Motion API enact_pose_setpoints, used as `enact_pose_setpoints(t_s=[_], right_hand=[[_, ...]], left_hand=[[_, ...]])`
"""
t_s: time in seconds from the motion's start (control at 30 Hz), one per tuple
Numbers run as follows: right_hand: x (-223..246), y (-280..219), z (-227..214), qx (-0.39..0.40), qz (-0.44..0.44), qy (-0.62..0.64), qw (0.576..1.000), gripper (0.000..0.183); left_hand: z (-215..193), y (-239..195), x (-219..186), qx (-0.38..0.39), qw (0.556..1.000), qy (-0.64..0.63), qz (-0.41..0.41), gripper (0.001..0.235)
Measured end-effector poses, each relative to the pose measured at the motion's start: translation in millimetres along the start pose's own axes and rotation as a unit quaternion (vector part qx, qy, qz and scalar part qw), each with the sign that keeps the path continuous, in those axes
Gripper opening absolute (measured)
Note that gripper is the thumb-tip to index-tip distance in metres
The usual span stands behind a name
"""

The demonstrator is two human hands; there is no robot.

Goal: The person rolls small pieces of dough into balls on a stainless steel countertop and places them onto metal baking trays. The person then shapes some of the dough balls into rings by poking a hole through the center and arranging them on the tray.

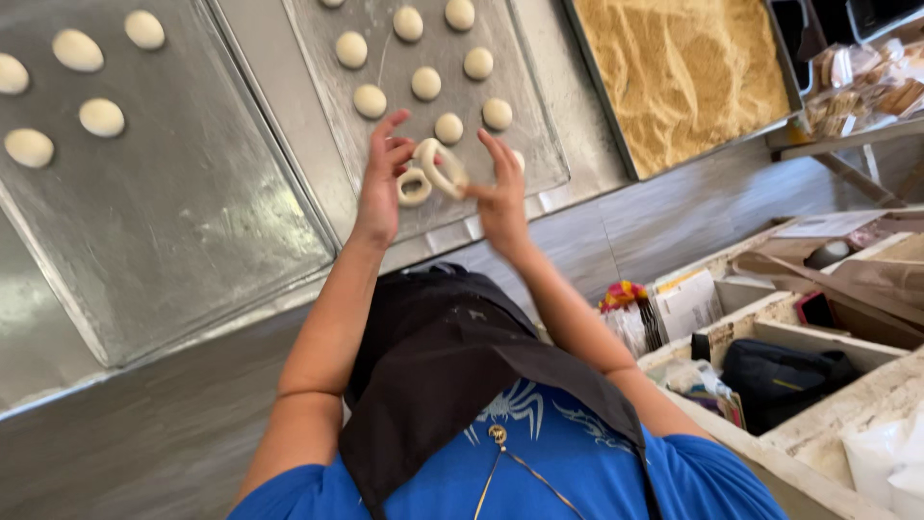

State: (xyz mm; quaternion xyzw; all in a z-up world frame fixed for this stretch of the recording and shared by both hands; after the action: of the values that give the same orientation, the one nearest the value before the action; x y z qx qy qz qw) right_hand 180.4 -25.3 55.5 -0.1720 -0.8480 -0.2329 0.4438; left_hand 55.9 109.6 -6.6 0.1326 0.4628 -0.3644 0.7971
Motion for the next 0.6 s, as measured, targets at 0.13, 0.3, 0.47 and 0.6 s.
enact_pose_setpoints(t_s=[0.13,0.3,0.47,0.6], right_hand=[[-62.3,-1.3,-15.7,0.004,0.248,0.453,0.856,0.028],[-72.3,-2.5,-9.1,-0.052,0.176,0.199,0.963,0.023],[-76.3,-5.2,-6.5,-0.037,0.066,-0.249,0.966,0.02],[-87.8,-13.8,-27.1,-0.095,0.068,-0.337,0.934,0.022]], left_hand=[[20.3,-1.8,26.9,0.034,0.985,0.164,-0.038,0.035],[22.8,14.5,51.9,-0.037,0.947,0.319,-0.015,0.04],[37.9,20.4,57.3,-0.015,0.811,0.581,0.066,0.038],[38.6,28.1,59.2,-0.012,0.767,0.642,-0.017,0.053]])
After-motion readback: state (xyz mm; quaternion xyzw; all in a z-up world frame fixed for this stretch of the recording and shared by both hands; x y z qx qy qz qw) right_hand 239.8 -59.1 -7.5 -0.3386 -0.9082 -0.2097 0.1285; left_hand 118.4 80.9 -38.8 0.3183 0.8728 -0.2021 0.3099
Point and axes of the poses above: each hand's wrist, its own y-axis towards the middle knuckle, its own z-axis out of the palm, x = y × z, the point moved 7 cm from there along y, towards the middle knuckle, and after that the axes turned 3 degrees about -x, right-handed, at the moved point
